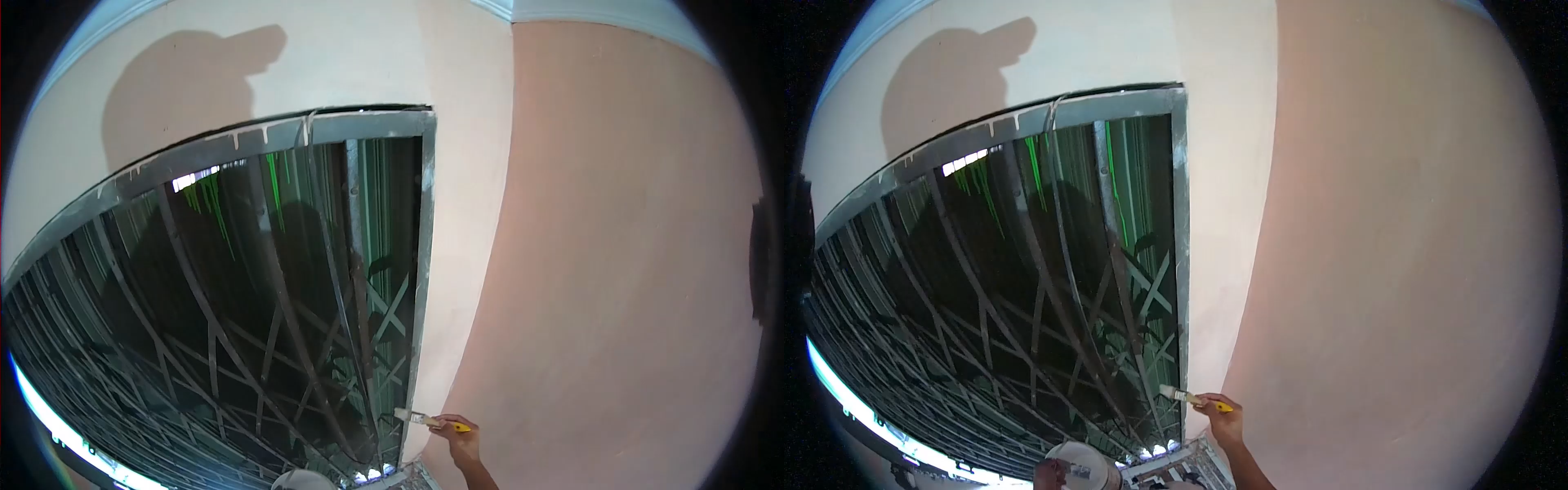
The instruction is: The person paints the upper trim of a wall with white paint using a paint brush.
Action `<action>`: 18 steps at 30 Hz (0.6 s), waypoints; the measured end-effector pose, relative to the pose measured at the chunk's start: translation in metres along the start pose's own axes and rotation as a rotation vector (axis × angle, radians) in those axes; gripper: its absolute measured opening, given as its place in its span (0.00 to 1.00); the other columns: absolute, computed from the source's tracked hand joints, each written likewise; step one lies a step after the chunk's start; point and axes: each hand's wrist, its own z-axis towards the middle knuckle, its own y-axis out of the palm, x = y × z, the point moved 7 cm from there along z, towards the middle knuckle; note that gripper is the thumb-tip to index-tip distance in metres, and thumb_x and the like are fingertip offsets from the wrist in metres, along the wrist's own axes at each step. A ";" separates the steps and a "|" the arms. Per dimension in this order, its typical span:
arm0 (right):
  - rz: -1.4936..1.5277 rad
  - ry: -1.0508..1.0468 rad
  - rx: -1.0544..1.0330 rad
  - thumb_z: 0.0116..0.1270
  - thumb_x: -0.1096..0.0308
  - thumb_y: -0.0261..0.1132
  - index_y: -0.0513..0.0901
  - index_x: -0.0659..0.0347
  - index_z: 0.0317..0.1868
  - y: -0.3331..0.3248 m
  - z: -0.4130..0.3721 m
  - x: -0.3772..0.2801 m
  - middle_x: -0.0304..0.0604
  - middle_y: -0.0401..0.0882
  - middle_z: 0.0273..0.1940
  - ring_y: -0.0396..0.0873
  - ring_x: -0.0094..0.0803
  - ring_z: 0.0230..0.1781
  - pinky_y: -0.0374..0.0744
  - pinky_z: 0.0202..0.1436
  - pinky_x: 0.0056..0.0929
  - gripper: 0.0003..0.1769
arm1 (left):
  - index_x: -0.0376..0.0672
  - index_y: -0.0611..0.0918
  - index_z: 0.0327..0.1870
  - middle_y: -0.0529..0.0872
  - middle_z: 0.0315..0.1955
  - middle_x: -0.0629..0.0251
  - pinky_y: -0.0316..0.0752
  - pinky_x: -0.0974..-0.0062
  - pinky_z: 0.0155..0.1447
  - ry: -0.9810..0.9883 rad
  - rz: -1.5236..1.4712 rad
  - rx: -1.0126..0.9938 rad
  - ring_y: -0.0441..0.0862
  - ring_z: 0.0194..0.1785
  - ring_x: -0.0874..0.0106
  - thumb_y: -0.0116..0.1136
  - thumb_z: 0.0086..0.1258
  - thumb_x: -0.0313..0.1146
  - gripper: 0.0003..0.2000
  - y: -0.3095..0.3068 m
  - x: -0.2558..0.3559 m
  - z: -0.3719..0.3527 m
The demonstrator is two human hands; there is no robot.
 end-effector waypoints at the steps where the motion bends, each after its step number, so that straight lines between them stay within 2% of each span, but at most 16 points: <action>1: 0.002 0.065 0.003 0.70 0.77 0.59 0.80 0.77 0.44 0.000 -0.005 0.012 0.54 0.82 0.42 0.84 0.41 0.45 0.85 0.55 0.38 0.09 | 0.45 0.75 0.24 0.67 0.16 0.72 0.54 0.69 0.23 -0.038 -0.071 0.001 0.57 0.18 0.75 0.50 0.72 0.35 0.12 0.005 -0.004 -0.005; 2: -0.033 0.161 0.008 0.69 0.78 0.59 0.80 0.78 0.44 -0.001 -0.012 0.026 0.53 0.82 0.42 0.84 0.39 0.44 0.86 0.53 0.37 0.09 | 0.46 0.78 0.29 0.68 0.16 0.72 0.56 0.70 0.23 -0.124 -0.136 0.009 0.59 0.18 0.75 0.52 0.73 0.42 0.13 0.001 -0.038 0.022; 3: -0.070 0.177 -0.013 0.69 0.78 0.60 0.80 0.77 0.44 0.001 -0.017 0.036 0.53 0.82 0.42 0.84 0.39 0.44 0.86 0.53 0.37 0.09 | 0.45 0.74 0.31 0.68 0.12 0.73 0.53 0.77 0.15 -0.152 -0.222 -0.082 0.60 0.12 0.79 0.46 0.71 0.39 0.10 0.006 -0.053 0.037; 4: -0.109 0.195 -0.036 0.68 0.77 0.60 0.81 0.77 0.44 0.000 -0.023 0.049 0.52 0.82 0.42 0.84 0.38 0.43 0.86 0.52 0.36 0.09 | 0.47 0.76 0.34 0.70 0.15 0.75 0.54 0.77 0.16 -0.113 -0.229 -0.135 0.61 0.13 0.80 0.46 0.72 0.39 0.09 0.002 -0.081 0.059; 5: -0.152 0.219 -0.061 0.68 0.77 0.60 0.81 0.77 0.44 0.002 -0.030 0.059 0.52 0.82 0.42 0.84 0.37 0.42 0.86 0.52 0.36 0.09 | 0.49 0.78 0.36 0.72 0.18 0.75 0.55 0.76 0.16 -0.096 -0.194 -0.050 0.61 0.14 0.79 0.46 0.72 0.39 0.09 0.013 -0.060 0.044; 6: -0.152 0.239 -0.088 0.69 0.76 0.61 0.81 0.76 0.44 0.004 -0.037 0.068 0.52 0.82 0.42 0.83 0.35 0.40 0.86 0.51 0.36 0.09 | 0.50 0.79 0.37 0.74 0.20 0.75 0.56 0.75 0.18 0.038 -0.006 -0.091 0.62 0.15 0.79 0.46 0.73 0.40 0.09 0.020 -0.058 0.040; 7: -0.145 0.277 -0.123 0.69 0.76 0.61 0.81 0.76 0.44 0.008 -0.046 0.080 0.52 0.82 0.42 0.84 0.36 0.40 0.86 0.51 0.36 0.09 | 0.50 0.77 0.36 0.72 0.18 0.74 0.56 0.75 0.19 -0.121 -0.144 -0.084 0.61 0.15 0.79 0.46 0.73 0.39 0.08 0.027 -0.047 0.027; 8: -0.137 0.306 -0.155 0.69 0.76 0.62 0.81 0.75 0.45 0.011 -0.052 0.092 0.52 0.83 0.43 0.84 0.36 0.40 0.86 0.51 0.36 0.09 | 0.50 0.76 0.31 0.69 0.16 0.74 0.54 0.75 0.19 -0.133 -0.282 -0.032 0.61 0.15 0.79 0.46 0.71 0.38 0.08 0.032 -0.049 0.024; 9: -0.125 0.328 -0.182 0.69 0.75 0.62 0.81 0.75 0.45 0.014 -0.059 0.101 0.52 0.83 0.43 0.84 0.37 0.40 0.86 0.51 0.36 0.10 | 0.49 0.73 0.26 0.67 0.14 0.74 0.52 0.76 0.18 -0.139 -0.214 -0.094 0.60 0.14 0.79 0.46 0.69 0.36 0.09 0.035 -0.037 0.017; 11: -0.090 0.432 -0.203 0.69 0.75 0.62 0.80 0.76 0.46 0.024 -0.069 0.114 0.53 0.82 0.43 0.84 0.40 0.43 0.86 0.51 0.36 0.11 | 0.48 0.74 0.25 0.67 0.13 0.74 0.52 0.76 0.18 -0.159 -0.253 -0.082 0.60 0.14 0.78 0.47 0.69 0.36 0.10 0.036 -0.036 0.016; 13: -0.084 0.493 -0.243 0.70 0.74 0.62 0.79 0.77 0.46 0.035 -0.082 0.121 0.54 0.82 0.43 0.85 0.42 0.44 0.86 0.51 0.37 0.11 | 0.48 0.74 0.25 0.67 0.13 0.74 0.52 0.76 0.18 0.086 -0.033 -0.075 0.60 0.14 0.78 0.48 0.69 0.37 0.10 0.030 -0.059 0.048; 16: -0.118 0.602 -0.254 0.71 0.75 0.59 0.77 0.77 0.47 0.050 -0.092 0.129 0.55 0.81 0.45 0.84 0.45 0.46 0.86 0.53 0.39 0.11 | 0.46 0.76 0.28 0.68 0.14 0.72 0.57 0.75 0.21 0.252 0.458 -0.020 0.65 0.17 0.77 0.49 0.70 0.38 0.10 0.024 -0.054 0.032; 18: -0.082 0.674 -0.246 0.70 0.75 0.58 0.76 0.76 0.49 0.055 -0.100 0.138 0.55 0.80 0.47 0.84 0.46 0.47 0.85 0.55 0.40 0.12 | 0.45 0.77 0.29 0.69 0.16 0.71 0.59 0.74 0.24 0.392 0.580 -0.009 0.66 0.19 0.76 0.49 0.70 0.37 0.10 0.023 -0.037 0.025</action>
